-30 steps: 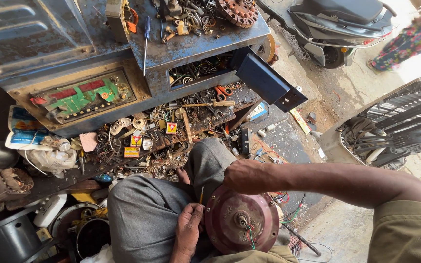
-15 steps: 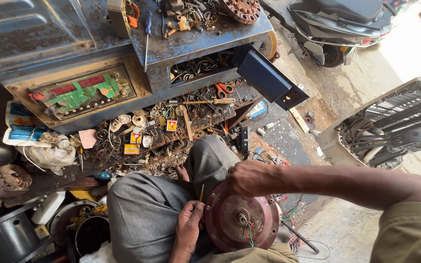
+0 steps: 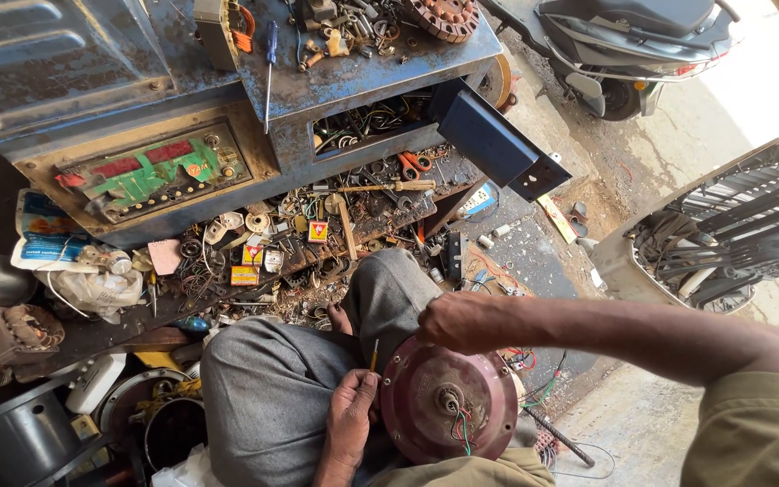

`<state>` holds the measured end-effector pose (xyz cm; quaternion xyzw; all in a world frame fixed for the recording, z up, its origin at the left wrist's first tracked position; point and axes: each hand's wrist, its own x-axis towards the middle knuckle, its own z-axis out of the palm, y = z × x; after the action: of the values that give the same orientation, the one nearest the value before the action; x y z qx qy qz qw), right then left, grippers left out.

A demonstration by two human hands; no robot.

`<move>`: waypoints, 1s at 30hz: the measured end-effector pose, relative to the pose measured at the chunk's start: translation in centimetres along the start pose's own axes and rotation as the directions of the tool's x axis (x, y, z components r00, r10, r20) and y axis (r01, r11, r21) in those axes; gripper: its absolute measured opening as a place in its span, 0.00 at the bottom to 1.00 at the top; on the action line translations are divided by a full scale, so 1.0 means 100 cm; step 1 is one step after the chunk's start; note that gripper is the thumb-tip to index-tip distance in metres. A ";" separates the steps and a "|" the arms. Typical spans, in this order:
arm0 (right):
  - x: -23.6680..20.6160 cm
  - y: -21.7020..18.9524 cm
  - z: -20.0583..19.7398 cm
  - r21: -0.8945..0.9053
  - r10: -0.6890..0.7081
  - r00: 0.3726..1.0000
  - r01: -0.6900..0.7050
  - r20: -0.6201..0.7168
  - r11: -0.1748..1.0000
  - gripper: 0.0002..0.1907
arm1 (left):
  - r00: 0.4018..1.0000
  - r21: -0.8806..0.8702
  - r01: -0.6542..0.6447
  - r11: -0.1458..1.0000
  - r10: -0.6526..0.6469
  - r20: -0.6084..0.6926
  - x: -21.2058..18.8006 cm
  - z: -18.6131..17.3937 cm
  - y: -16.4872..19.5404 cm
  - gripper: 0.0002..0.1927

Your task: The person sits on the floor and uses a hammer and a chisel to tap and adjust components on a red circular electric motor. They repeatedly strike the chisel with the hammer and use a screwdriver to manipulate parts on the motor's surface.

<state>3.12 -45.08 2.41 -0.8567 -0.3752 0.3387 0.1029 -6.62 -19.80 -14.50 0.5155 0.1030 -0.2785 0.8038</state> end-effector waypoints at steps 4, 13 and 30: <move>0.014 0.003 -0.004 -0.077 -0.020 0.996 0.027 0.090 0.997 0.08 | 1.000 0.023 0.010 1.000 -0.010 0.003 0.001 -0.001 -0.001 0.13; 0.021 0.002 -0.034 0.096 0.137 0.948 -0.171 0.287 0.981 0.06 | 0.999 0.039 0.041 0.998 -0.040 -0.004 0.002 -0.004 -0.004 0.14; 0.016 0.016 -0.026 0.252 0.107 0.980 -0.147 0.168 0.956 0.06 | 1.000 0.032 0.028 0.999 -0.028 -0.005 0.002 -0.001 -0.004 0.12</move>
<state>6.59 -44.85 2.88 -0.8295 -0.2777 0.4558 0.1647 -6.68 -19.85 -14.93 0.5274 0.1076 -0.2903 0.7912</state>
